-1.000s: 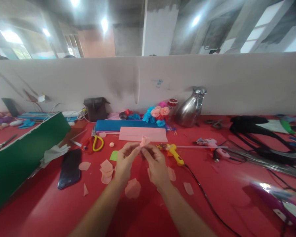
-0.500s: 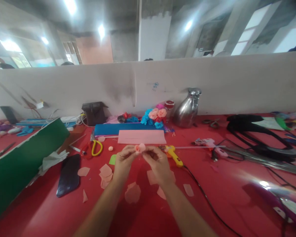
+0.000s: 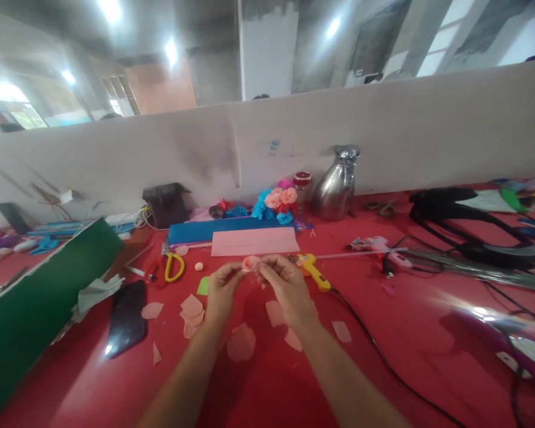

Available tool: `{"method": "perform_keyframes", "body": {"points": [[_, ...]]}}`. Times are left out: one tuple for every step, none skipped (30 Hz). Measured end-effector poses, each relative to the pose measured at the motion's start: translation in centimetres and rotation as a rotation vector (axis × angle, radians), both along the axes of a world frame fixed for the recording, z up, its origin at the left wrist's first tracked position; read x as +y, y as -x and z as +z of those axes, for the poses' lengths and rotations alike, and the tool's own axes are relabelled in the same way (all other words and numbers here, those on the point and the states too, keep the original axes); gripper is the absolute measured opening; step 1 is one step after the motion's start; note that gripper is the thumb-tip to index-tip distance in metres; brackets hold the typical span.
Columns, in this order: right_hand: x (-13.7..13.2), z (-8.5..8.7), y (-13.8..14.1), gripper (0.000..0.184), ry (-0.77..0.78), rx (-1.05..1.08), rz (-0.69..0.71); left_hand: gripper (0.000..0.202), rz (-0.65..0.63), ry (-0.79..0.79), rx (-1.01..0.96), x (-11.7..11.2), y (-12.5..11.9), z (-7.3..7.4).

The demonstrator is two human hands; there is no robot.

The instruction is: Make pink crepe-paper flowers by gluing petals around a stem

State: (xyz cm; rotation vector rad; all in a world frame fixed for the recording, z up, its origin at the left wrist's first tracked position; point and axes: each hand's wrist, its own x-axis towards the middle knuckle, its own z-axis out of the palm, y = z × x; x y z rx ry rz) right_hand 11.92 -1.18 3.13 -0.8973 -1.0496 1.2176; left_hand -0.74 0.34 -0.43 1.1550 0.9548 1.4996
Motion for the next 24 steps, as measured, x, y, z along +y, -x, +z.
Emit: {"method": "perform_keyframes", "body": {"points": [[-0.02,-0.03,-0.06,0.011,0.006,0.009,0.0,0.011,0.001,0.006,-0.014,-0.02,-0.01,0.07],[-0.07,-0.01,-0.14,0.01,0.011,0.013,0.002,0.011,0.002,0.01,-0.02,-0.05,-0.01,0.16],[-0.13,0.06,-0.21,0.011,0.015,0.013,0.003,0.011,0.0,0.013,-0.017,-0.09,-0.02,0.24],[-0.2,0.16,-0.28,0.012,0.019,0.008,0.0,0.011,-0.004,0.014,-0.004,-0.13,-0.02,0.31],[-0.27,0.29,-0.34,0.014,0.024,-0.002,-0.003,0.011,-0.008,0.012,0.013,-0.17,-0.02,0.35],[-0.34,0.43,-0.39,0.017,0.032,-0.019,-0.005,0.011,-0.015,0.006,0.033,-0.2,0.0,0.35],[-0.4,0.57,-0.41,0.02,0.041,-0.042,-0.003,0.01,-0.029,-0.003,0.054,-0.21,0.03,0.31],[-0.43,0.68,-0.42,0.023,0.049,-0.064,0.001,0.01,-0.045,-0.014,0.076,-0.21,0.07,0.24],[-0.45,0.75,-0.41,0.025,0.056,-0.08,0.005,0.01,-0.059,-0.027,0.098,-0.2,0.12,0.15],[-0.44,0.78,-0.38,0.026,0.057,-0.088,0.008,0.01,-0.07,-0.039,0.122,-0.18,0.17,0.06],[-0.41,0.76,-0.34,0.025,0.051,-0.088,0.008,0.01,-0.077,-0.048,0.144,-0.16,0.22,-0.01],[-0.36,0.69,-0.3,0.023,0.039,-0.083,0.005,0.01,-0.082,-0.054,0.163,-0.14,0.26,-0.05],[-0.3,0.6,-0.28,0.021,0.024,-0.076,0.001,0.01,-0.088,-0.059,0.177,-0.13,0.29,-0.05],[-0.23,0.5,-0.26,0.019,0.009,-0.072,-0.002,0.01,-0.094,-0.062,0.185,-0.12,0.3,-0.01],[-0.16,0.4,-0.26,0.018,-0.002,-0.073,-0.003,0.01,-0.104,-0.062,0.188,-0.12,0.3,0.05],[-0.1,0.32,-0.27,0.017,-0.008,-0.076,-0.006,0.011,-0.116,-0.06,0.187,-0.13,0.29,0.12],[-0.07,0.27,-0.28,0.016,-0.009,-0.078,-0.011,0.011,-0.127,-0.056,0.182,-0.13,0.27,0.18],[-0.05,0.25,-0.29,0.016,-0.007,-0.081,-0.018,0.012,-0.136,-0.051,0.173,-0.13,0.24,0.22],[-0.06,0.25,-0.29,0.016,-0.006,-0.083,-0.026,0.012,-0.142,-0.046,0.157,-0.13,0.21,0.24],[-0.08,0.26,-0.27,0.016,-0.007,-0.085,-0.034,0.012,-0.145,-0.041,0.137,-0.13,0.18,0.23],[-0.1,0.27,-0.24,0.016,-0.008,-0.085,-0.04,0.012,-0.149,-0.036,0.115,-0.11,0.16,0.21],[-0.13,0.27,-0.21,0.016,-0.01,-0.084,-0.045,0.012,-0.153,-0.032,0.095,-0.09,0.14,0.16],[-0.15,0.24,-0.17,0.015,-0.012,-0.083,-0.049,0.012,-0.158,-0.027,0.08,-0.07,0.12,0.11],[-0.16,0.21,-0.14,0.015,-0.011,-0.078,-0.053,0.012,-0.164,-0.022,0.07,-0.04,0.12,0.06]]}}
